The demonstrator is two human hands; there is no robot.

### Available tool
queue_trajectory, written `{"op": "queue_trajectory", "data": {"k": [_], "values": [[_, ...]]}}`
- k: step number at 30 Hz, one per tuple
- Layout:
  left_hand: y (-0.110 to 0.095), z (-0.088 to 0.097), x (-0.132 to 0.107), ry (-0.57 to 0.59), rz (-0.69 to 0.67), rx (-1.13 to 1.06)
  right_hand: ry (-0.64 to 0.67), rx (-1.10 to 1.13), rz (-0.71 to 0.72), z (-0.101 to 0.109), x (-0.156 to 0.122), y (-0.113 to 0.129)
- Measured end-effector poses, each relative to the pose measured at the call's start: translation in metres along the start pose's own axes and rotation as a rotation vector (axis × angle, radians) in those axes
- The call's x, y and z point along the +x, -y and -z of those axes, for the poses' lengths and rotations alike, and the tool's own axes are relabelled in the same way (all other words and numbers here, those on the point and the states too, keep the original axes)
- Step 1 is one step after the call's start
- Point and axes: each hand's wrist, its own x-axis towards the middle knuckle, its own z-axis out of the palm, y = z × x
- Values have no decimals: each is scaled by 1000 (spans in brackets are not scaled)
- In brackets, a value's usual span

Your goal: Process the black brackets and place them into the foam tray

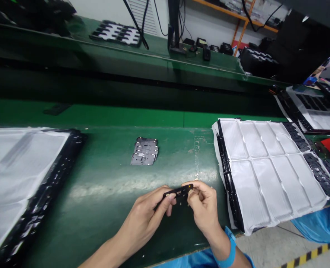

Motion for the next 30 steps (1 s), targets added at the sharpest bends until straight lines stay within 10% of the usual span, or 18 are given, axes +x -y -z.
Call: {"op": "queue_trajectory", "data": {"k": [9, 30], "values": [[-4, 3, 4, 95, 197, -110, -19, -515, 273, 18, -2, 23], [1, -8, 2, -21, 209, -278, 109, -347, 244, 2, -12, 27]]}}
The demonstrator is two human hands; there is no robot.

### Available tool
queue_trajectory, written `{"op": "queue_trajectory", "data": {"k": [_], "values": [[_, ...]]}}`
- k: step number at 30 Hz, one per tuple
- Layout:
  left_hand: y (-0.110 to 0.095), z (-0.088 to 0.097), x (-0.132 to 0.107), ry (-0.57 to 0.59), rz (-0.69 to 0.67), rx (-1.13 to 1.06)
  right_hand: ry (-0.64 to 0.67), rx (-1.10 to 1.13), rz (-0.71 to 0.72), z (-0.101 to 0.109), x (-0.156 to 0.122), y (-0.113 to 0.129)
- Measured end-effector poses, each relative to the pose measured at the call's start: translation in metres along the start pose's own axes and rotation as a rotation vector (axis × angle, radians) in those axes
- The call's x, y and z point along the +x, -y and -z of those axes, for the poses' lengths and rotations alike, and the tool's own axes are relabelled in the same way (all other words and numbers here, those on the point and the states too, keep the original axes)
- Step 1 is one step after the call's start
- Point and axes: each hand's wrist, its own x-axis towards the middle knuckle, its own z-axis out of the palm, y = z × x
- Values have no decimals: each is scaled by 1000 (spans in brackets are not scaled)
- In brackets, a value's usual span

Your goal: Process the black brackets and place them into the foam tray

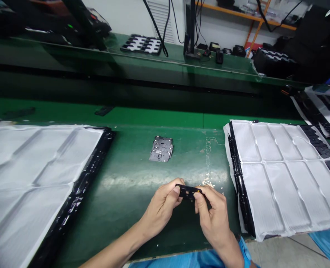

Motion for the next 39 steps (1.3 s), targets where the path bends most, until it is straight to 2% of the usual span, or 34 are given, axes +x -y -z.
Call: {"op": "queue_trajectory", "data": {"k": [4, 10, 15, 18, 21, 24, 32, 39], "values": [[0, 0, 0, 15, -28, 21, 4, 21, -22, 0, -1, -2], [-4, 2, 3, 69, -2, 33, -8, 37, -95, 0, -1, -6], [-5, 7, 7, 167, 22, 193, -75, 47, -157, 6, 0, -9], [-9, 14, 12, 207, -19, 260, -99, 54, -182, 10, 2, -10], [-14, 19, 16, 148, -62, 211, -69, 95, -186, 11, 5, -9], [-15, 17, 16, 79, -19, 117, -43, 137, -183, 8, 5, -8], [-17, 4, 7, 101, 55, -84, -204, 142, -165, -3, 3, -15], [-17, 6, 1, 104, 57, -112, -167, 159, -125, -4, 2, -14]]}}
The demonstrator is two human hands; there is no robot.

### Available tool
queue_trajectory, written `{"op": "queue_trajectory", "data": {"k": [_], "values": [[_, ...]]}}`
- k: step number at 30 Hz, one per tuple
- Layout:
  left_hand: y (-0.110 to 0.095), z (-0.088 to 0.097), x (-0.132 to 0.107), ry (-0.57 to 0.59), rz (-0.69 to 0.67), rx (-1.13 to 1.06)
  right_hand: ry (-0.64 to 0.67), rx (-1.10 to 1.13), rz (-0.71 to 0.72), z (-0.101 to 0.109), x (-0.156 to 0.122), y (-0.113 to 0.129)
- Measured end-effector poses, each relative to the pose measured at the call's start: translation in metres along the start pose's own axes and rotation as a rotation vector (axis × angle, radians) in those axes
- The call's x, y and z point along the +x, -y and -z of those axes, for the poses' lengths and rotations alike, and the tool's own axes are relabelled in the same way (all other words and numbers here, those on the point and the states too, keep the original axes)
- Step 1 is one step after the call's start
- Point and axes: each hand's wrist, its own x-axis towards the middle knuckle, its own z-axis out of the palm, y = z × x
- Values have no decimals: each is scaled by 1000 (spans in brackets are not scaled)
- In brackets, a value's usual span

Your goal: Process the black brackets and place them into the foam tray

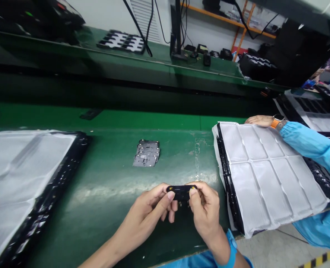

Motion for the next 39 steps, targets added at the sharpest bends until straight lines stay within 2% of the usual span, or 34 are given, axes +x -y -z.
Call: {"op": "queue_trajectory", "data": {"k": [8, 12, 16, 20, 23, 27, 33, 39], "values": [[0, 3, -9, -8, -12, 106, 16, -15, 4, 1, 2, 3], [1, 3, -11, -3, -21, 153, -29, -27, -27, 1, 2, 0], [3, 1, -12, 4, 18, 93, -74, -28, -49, -2, 1, 0], [5, 0, -11, 40, 87, -15, -43, -39, -53, -7, -2, 3], [4, -1, -11, 13, 100, -73, -56, -65, -24, -10, -5, 7], [1, -1, -10, -35, 87, -61, -44, -80, 11, -14, -8, 12], [1, 2, -14, -6, 32, 26, -47, -75, -2, -16, -8, 12], [5, 2, -15, -25, 66, -10, -28, -87, 14, -16, -9, 11]]}}
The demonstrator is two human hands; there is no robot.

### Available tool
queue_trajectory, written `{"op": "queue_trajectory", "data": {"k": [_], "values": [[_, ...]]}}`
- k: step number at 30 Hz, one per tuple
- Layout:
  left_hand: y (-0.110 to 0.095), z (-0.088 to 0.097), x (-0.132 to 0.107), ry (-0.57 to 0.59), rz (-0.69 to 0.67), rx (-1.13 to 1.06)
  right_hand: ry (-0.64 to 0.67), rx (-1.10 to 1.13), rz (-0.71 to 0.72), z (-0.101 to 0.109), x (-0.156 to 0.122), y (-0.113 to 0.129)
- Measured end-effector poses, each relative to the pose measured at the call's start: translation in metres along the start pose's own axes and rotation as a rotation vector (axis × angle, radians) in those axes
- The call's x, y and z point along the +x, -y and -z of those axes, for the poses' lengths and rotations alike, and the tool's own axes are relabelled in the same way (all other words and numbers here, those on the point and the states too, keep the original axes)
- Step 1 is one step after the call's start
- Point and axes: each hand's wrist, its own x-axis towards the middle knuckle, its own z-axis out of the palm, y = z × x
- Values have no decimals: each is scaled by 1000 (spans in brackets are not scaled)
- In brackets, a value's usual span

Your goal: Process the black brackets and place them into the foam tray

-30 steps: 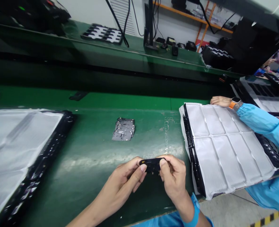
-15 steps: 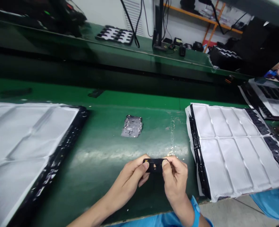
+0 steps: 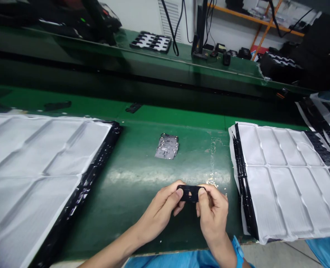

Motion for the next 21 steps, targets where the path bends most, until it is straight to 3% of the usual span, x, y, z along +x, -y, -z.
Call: {"op": "queue_trajectory", "data": {"k": [7, 13, 16, 21], "values": [[3, -2, 2, -76, 43, -49, 41, -67, 80, 2, -2, -1], [0, -7, 4, -183, 189, -159, 142, -130, 200, 7, -8, 1], [-3, -11, 3, -195, 226, -179, 210, -19, 47, 10, -6, 2], [-10, -7, -4, -63, 170, -187, 264, 182, -220, 15, 3, 4]]}}
